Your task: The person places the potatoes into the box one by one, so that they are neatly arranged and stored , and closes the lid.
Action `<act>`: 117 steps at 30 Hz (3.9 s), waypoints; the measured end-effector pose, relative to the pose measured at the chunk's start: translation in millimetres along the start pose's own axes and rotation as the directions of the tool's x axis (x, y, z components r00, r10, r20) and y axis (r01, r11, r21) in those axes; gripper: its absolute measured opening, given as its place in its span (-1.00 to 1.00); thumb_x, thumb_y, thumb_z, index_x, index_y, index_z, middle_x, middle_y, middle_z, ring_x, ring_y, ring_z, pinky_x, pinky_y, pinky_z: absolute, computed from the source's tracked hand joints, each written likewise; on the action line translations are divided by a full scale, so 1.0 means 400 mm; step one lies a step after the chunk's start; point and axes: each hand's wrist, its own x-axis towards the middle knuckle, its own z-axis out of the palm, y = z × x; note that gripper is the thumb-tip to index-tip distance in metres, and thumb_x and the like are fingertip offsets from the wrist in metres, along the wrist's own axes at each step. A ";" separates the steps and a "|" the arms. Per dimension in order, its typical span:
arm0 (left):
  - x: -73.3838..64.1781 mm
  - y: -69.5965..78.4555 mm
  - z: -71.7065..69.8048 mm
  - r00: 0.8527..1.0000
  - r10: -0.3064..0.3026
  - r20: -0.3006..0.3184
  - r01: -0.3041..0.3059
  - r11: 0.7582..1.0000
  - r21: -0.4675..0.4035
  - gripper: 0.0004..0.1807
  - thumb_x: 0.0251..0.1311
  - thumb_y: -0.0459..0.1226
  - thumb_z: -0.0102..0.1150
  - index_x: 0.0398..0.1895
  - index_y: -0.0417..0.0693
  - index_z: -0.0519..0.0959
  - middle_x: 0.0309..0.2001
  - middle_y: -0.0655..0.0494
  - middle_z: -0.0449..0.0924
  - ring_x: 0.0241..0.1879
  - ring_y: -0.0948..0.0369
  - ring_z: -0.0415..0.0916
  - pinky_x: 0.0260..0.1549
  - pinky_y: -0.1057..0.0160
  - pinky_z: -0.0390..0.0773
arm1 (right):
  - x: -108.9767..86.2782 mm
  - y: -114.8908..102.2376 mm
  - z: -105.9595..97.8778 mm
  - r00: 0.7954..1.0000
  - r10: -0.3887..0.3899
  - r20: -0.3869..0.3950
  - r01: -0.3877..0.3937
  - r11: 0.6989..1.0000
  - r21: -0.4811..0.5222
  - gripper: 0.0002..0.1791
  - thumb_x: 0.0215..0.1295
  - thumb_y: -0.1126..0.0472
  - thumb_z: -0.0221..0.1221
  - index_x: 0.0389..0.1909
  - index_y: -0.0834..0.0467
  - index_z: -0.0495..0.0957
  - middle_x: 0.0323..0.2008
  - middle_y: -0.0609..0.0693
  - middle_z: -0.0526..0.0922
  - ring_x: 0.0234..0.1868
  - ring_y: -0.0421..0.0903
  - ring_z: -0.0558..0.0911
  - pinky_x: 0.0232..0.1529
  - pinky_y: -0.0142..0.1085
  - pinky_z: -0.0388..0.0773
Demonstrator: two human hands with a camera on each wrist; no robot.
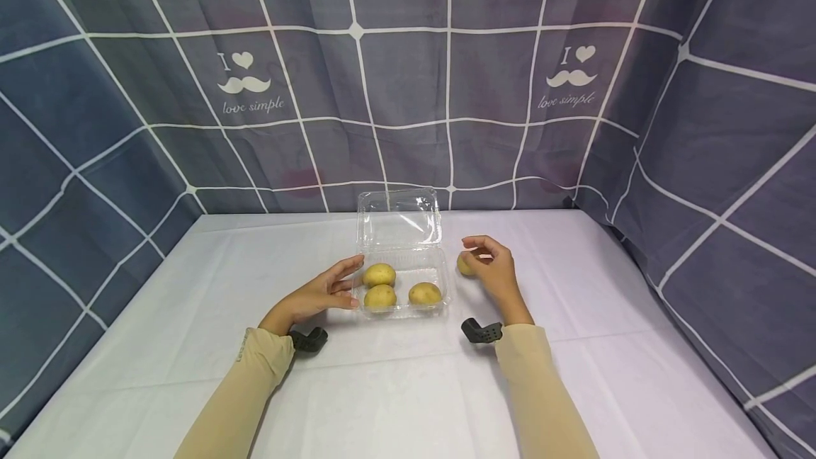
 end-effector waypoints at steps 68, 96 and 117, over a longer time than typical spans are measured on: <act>0.001 0.000 0.006 1.000 0.004 -0.004 -0.004 1.000 0.004 0.10 0.35 -0.43 0.39 0.77 -0.23 -0.14 0.75 -0.28 -0.24 0.66 -0.33 -0.02 0.60 -0.26 0.12 | -0.018 0.079 -0.021 0.974 0.217 -0.066 -0.227 0.933 -0.278 -0.45 0.34 0.25 0.48 0.27 0.41 0.61 0.01 0.27 0.71 -0.13 -0.19 0.58 -0.15 -0.60 0.49; 0.003 -0.002 0.006 1.000 0.000 -0.006 0.000 1.000 0.010 0.10 0.35 -0.42 0.40 0.77 -0.23 -0.12 0.75 -0.27 -0.22 0.66 -0.32 -0.01 0.61 -0.26 0.10 | -0.006 0.015 -0.015 0.981 0.191 -0.035 -0.194 0.968 -0.157 -0.41 0.34 0.27 0.50 0.31 0.43 0.58 0.15 0.37 0.68 -0.10 -0.31 0.61 -0.08 -0.65 0.56; 0.005 -0.003 0.002 1.000 -0.005 -0.005 0.005 1.000 0.006 0.11 0.34 -0.41 0.40 0.77 -0.21 -0.13 0.76 -0.23 -0.22 0.67 -0.29 -0.01 0.60 -0.25 0.13 | -0.004 -0.030 0.023 0.988 0.100 0.117 -0.090 0.992 -0.090 -0.41 0.29 0.37 0.51 0.28 0.49 0.58 0.09 0.37 0.70 -0.19 -0.39 0.65 -0.07 -0.59 0.62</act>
